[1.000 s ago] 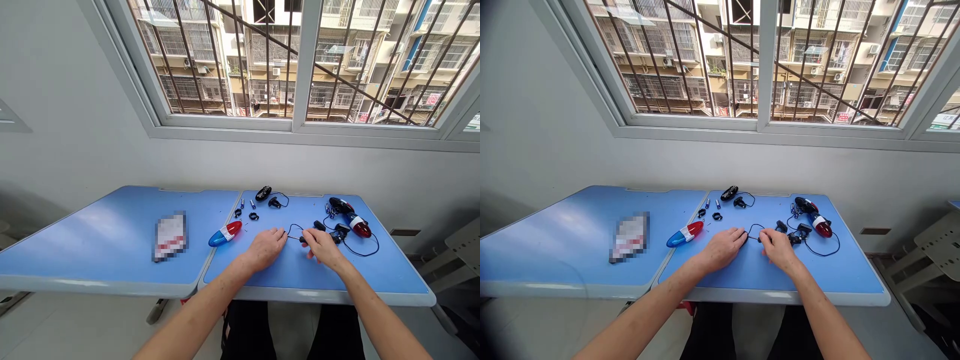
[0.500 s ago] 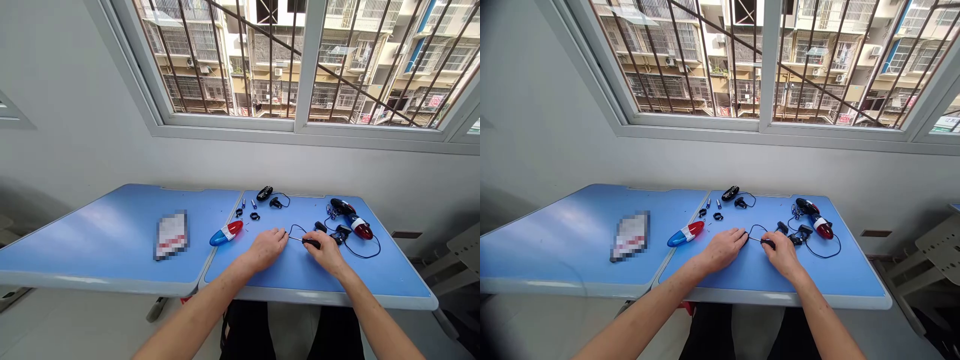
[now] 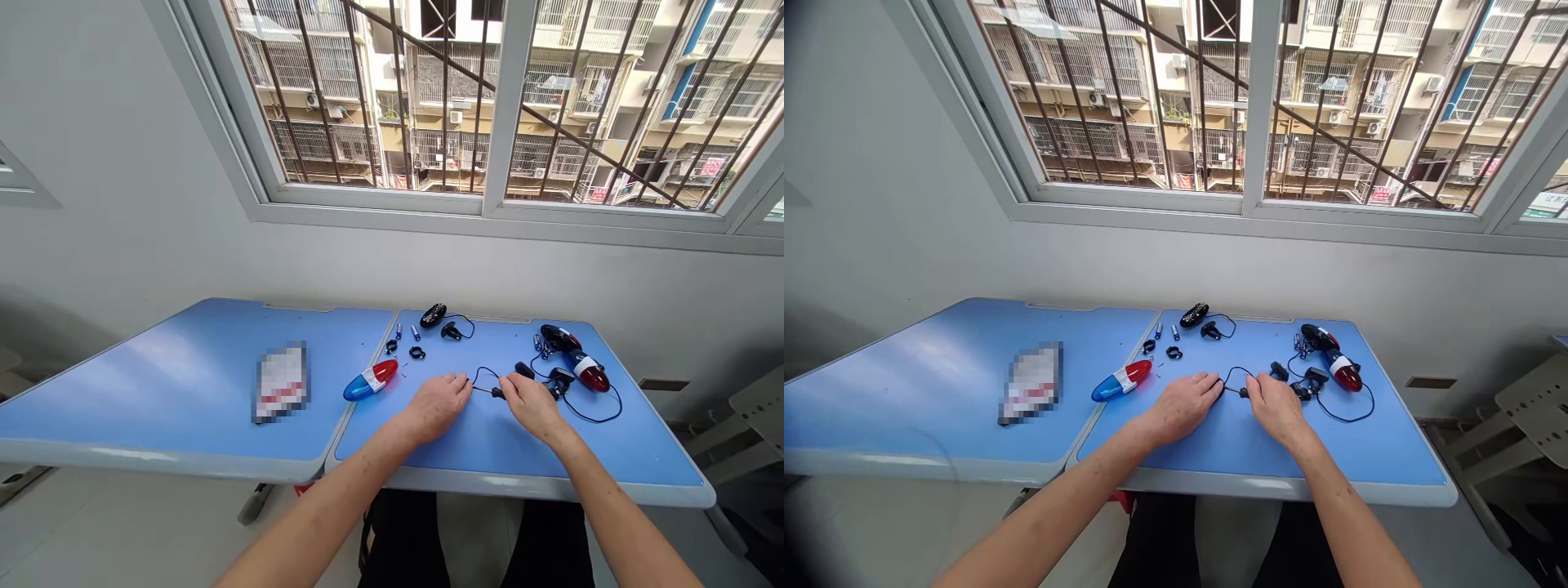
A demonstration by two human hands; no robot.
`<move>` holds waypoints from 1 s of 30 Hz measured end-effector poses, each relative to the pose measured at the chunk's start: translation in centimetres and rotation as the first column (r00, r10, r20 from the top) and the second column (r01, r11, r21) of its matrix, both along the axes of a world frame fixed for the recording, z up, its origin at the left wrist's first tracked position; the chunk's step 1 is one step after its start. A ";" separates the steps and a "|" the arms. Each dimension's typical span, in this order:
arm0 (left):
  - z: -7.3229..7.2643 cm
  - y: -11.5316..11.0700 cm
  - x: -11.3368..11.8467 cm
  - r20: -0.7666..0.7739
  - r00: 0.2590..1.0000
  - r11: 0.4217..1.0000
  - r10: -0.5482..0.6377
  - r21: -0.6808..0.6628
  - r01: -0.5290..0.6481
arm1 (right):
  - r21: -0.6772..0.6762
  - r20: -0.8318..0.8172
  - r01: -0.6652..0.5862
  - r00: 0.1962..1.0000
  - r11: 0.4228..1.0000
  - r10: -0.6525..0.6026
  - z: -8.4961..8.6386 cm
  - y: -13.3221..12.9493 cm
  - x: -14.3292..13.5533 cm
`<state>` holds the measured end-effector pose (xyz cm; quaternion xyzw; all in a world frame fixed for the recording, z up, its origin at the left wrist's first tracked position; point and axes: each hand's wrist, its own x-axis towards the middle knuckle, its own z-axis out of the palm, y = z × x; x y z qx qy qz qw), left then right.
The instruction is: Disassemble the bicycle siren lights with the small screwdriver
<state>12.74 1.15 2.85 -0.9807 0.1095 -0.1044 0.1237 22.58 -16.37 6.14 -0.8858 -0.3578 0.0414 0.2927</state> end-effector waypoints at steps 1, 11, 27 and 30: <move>0.0 0.0 0.0 -0.003 1.000 1.000 0.000 0.001 0.000 | -0.010 0.017 0.001 1.000 1.000 -0.001 0.0 0.0 0.0; 1.0 -0.2 0.1 -0.053 0.998 0.999 0.031 -0.022 -0.032 | 0.185 0.065 -0.020 0.998 0.983 0.008 -0.1 0.3 1.1; 1.4 -0.3 -0.5 -0.071 0.997 0.955 0.003 -0.294 -0.024 | 0.323 0.017 -0.034 0.999 0.946 0.031 1.0 2.1 0.1; 1.6 -0.3 -0.4 -0.089 0.996 0.954 0.004 -0.298 -0.031 | 0.318 0.112 -0.054 0.993 0.947 0.019 1.2 2.3 0.4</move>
